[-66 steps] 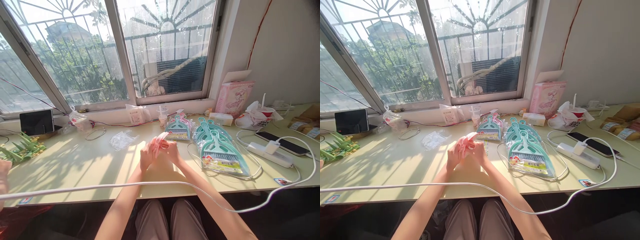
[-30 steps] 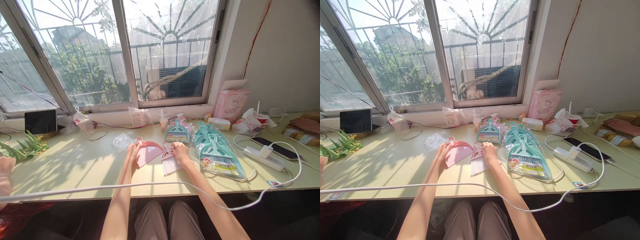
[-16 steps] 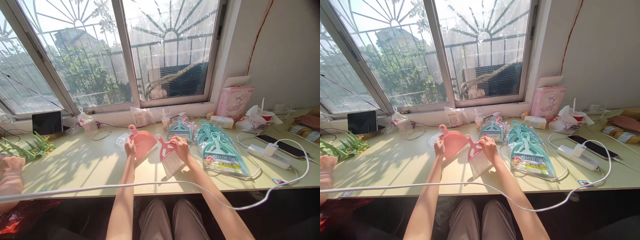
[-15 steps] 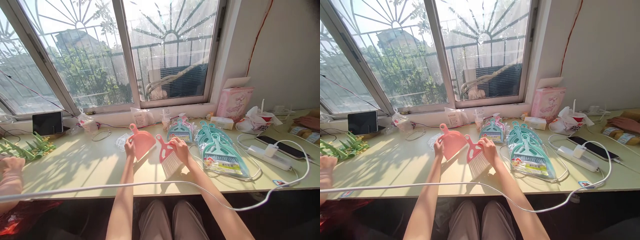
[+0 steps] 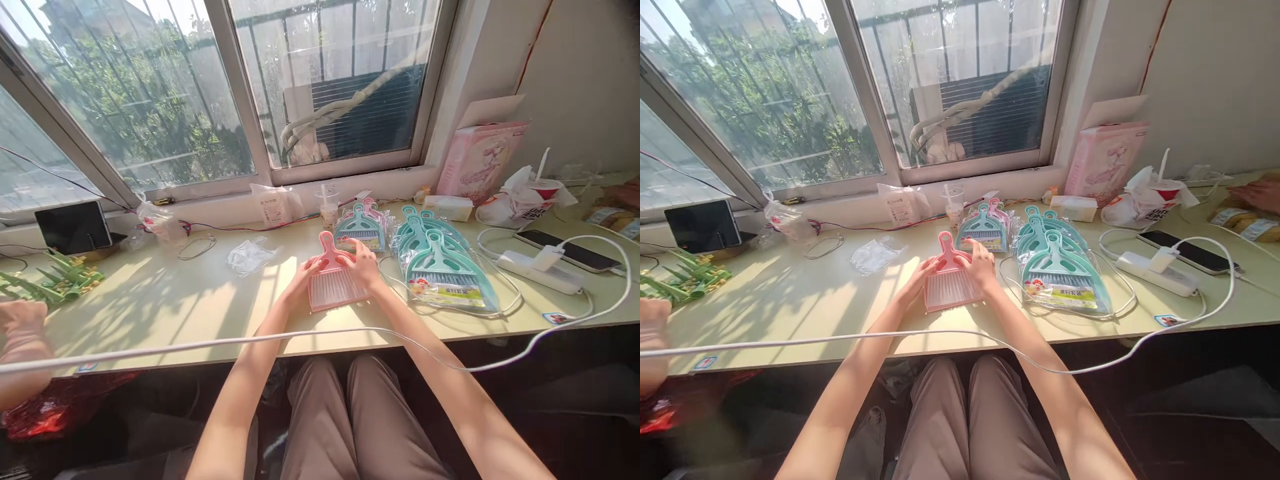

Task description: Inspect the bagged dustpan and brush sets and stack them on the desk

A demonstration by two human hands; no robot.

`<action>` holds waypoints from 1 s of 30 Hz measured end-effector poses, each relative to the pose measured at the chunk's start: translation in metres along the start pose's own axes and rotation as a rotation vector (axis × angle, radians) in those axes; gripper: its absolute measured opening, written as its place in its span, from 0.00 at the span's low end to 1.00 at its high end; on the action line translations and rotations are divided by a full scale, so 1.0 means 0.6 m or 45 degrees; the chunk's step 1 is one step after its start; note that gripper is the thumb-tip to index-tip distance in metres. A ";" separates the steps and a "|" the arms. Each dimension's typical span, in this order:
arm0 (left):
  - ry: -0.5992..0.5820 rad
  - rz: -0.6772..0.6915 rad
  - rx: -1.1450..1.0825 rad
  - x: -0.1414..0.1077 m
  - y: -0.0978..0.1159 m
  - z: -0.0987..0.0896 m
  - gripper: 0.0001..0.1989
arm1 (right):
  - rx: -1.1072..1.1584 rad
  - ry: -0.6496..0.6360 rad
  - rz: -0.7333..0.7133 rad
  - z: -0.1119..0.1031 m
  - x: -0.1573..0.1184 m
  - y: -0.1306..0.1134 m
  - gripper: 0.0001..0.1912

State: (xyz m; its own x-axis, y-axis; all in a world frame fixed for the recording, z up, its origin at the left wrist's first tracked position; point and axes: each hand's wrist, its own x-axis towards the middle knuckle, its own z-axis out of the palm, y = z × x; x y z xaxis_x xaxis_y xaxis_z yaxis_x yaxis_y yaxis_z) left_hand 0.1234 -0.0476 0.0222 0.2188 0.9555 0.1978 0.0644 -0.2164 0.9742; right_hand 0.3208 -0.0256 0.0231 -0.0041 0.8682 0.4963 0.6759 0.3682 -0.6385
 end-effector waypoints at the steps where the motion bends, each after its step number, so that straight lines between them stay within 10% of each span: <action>1: 0.018 0.003 -0.005 0.001 -0.002 -0.002 0.21 | 0.124 -0.094 0.045 0.000 0.003 0.004 0.23; 5: 0.022 -0.017 0.019 0.005 -0.007 -0.004 0.22 | 0.444 -0.300 0.059 0.002 0.013 0.026 0.15; 12: 0.136 0.158 0.192 0.007 -0.012 0.004 0.27 | 0.671 -0.175 0.087 0.006 0.017 0.037 0.15; 24: 0.227 0.247 0.501 0.004 0.003 -0.005 0.21 | 0.479 -0.057 0.180 -0.001 -0.002 0.000 0.12; 30: 0.235 0.377 0.676 -0.011 0.022 0.019 0.19 | 0.034 0.012 -0.094 -0.029 -0.009 -0.034 0.11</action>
State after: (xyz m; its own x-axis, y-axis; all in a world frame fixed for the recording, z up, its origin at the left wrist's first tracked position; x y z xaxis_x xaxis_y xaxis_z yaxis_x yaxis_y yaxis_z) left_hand 0.1336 -0.0591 0.0324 0.1325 0.8485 0.5123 0.5111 -0.5013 0.6982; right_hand 0.3198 -0.0437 0.0440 -0.0467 0.8351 0.5481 0.6542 0.4402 -0.6151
